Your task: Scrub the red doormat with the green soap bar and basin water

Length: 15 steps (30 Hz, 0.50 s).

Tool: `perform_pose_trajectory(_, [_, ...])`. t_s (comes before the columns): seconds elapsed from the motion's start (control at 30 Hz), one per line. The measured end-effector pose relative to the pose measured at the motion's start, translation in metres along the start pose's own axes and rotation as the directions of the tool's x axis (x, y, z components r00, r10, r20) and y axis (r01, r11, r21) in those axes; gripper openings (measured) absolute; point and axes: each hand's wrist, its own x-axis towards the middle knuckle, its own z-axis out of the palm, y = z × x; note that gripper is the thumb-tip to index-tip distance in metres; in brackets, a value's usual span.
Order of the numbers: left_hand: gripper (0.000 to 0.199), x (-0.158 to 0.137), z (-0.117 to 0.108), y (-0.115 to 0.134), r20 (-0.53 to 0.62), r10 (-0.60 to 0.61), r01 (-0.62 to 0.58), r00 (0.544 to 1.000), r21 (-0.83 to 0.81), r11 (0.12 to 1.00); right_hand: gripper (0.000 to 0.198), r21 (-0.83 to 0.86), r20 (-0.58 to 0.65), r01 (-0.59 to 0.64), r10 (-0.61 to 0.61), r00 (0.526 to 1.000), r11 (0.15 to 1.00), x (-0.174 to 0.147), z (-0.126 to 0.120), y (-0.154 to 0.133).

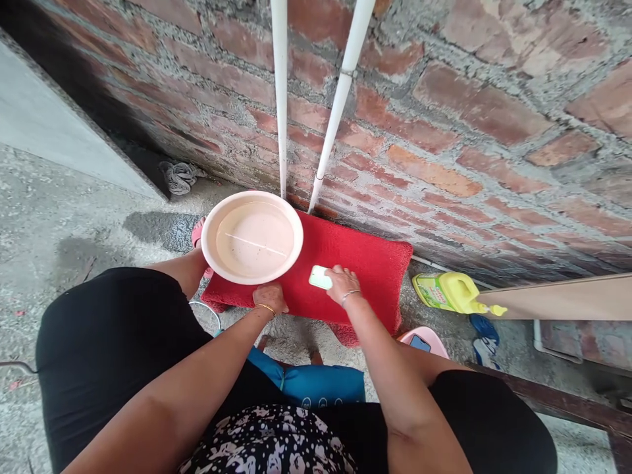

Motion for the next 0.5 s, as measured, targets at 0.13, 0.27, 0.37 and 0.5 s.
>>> perform_pose_trajectory(0.13, [0.051,0.002,0.003,-0.001,-0.011,-0.001,0.001,1.0,-0.011,1.0,0.053,-0.011,0.04,-0.195,0.195,0.98,0.981,-0.036,0.013,0.084])
perform_pose_trajectory(0.27, [0.055,0.0,0.002,-0.001,-0.021,-0.006,0.006,1.0,-0.009,1.0,0.055,-0.053,0.127,-0.374,0.377,0.917,0.926,-0.062,0.022,0.138])
perform_pose_trajectory(0.37, [0.056,-0.001,0.001,-0.001,-0.031,-0.005,0.005,0.999,-0.007,1.0,0.053,-0.126,0.129,-0.433,0.447,0.885,0.893,-0.066,0.02,0.142])
perform_pose_trajectory(0.5, [0.049,-0.001,0.0,0.001,0.0,-0.004,0.004,1.0,-0.002,1.0,0.047,-0.107,0.031,-0.301,0.306,0.952,0.948,-0.051,0.005,0.098])
